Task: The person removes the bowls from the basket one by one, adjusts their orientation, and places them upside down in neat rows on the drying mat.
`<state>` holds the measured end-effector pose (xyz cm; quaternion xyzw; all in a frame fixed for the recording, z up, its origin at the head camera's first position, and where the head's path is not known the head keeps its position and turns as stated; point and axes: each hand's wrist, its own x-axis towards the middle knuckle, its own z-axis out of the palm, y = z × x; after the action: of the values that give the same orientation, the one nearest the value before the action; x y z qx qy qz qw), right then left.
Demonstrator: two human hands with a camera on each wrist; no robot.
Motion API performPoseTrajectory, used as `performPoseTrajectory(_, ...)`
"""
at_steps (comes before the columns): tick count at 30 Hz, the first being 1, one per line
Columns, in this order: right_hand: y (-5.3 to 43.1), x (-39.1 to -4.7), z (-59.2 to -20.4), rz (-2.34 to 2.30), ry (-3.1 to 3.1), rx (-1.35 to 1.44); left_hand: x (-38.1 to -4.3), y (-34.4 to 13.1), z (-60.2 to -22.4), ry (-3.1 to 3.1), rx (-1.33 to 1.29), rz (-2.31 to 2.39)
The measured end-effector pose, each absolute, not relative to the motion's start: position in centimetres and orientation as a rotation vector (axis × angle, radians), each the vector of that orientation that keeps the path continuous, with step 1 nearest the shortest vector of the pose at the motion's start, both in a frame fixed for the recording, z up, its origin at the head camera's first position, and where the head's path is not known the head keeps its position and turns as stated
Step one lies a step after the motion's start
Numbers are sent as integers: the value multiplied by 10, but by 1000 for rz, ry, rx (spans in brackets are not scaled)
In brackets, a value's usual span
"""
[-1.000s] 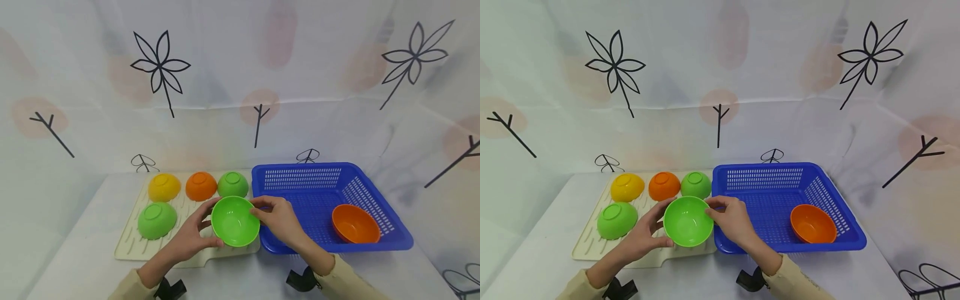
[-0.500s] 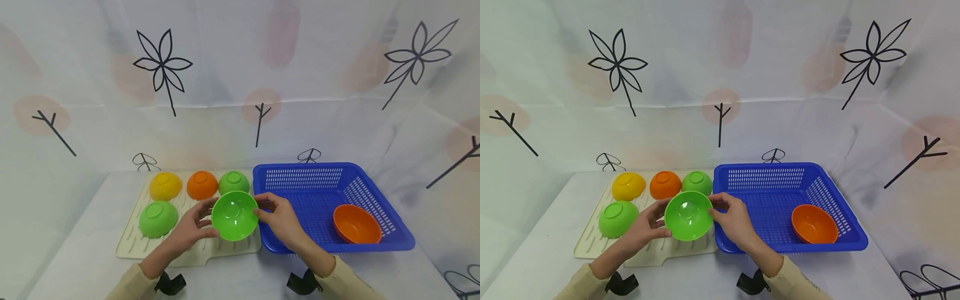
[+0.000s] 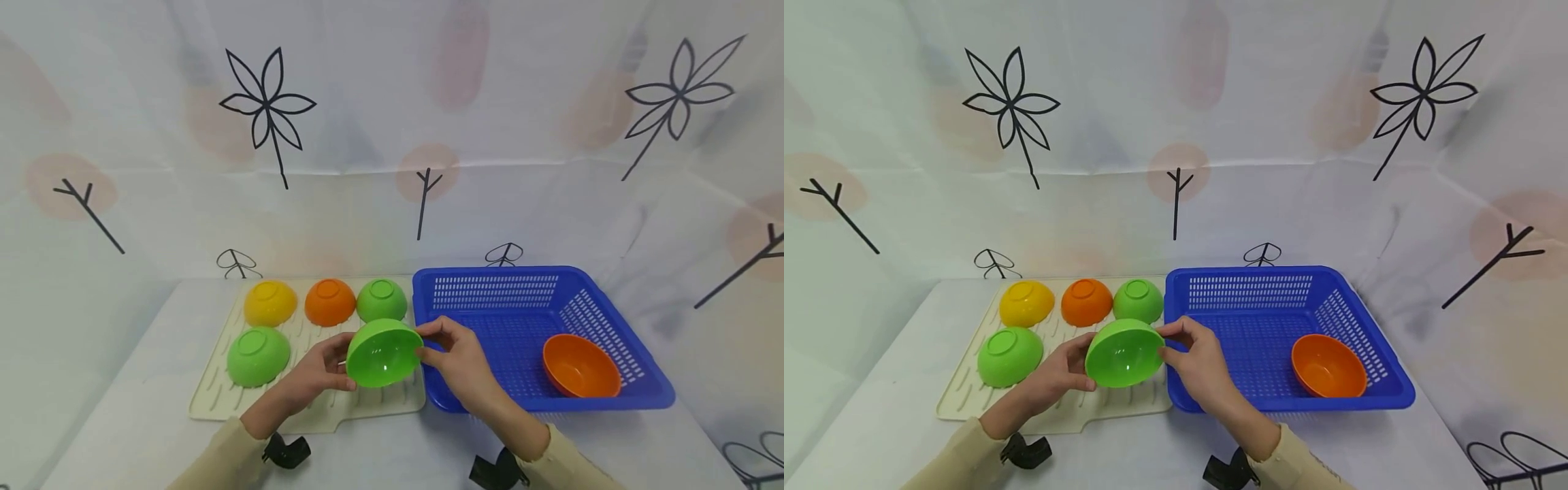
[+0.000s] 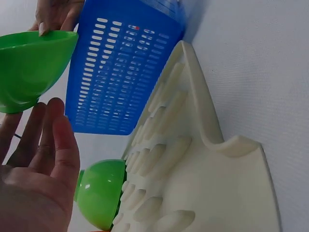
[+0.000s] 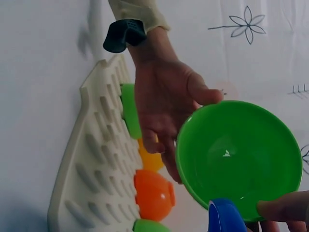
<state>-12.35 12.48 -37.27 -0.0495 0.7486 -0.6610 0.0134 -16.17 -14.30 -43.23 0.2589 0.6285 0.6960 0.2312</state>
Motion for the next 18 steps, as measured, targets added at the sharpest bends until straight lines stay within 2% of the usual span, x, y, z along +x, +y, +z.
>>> performPoseTrajectory(11, 127, -125, -373, -2011, 2330, -190, -157, -149, -426, 1864, 715, 1944)
performPoseTrajectory(18, 129, -126, -369, -1977, 2325, -240, -158, -158, -415, 2085, 804, 1945)
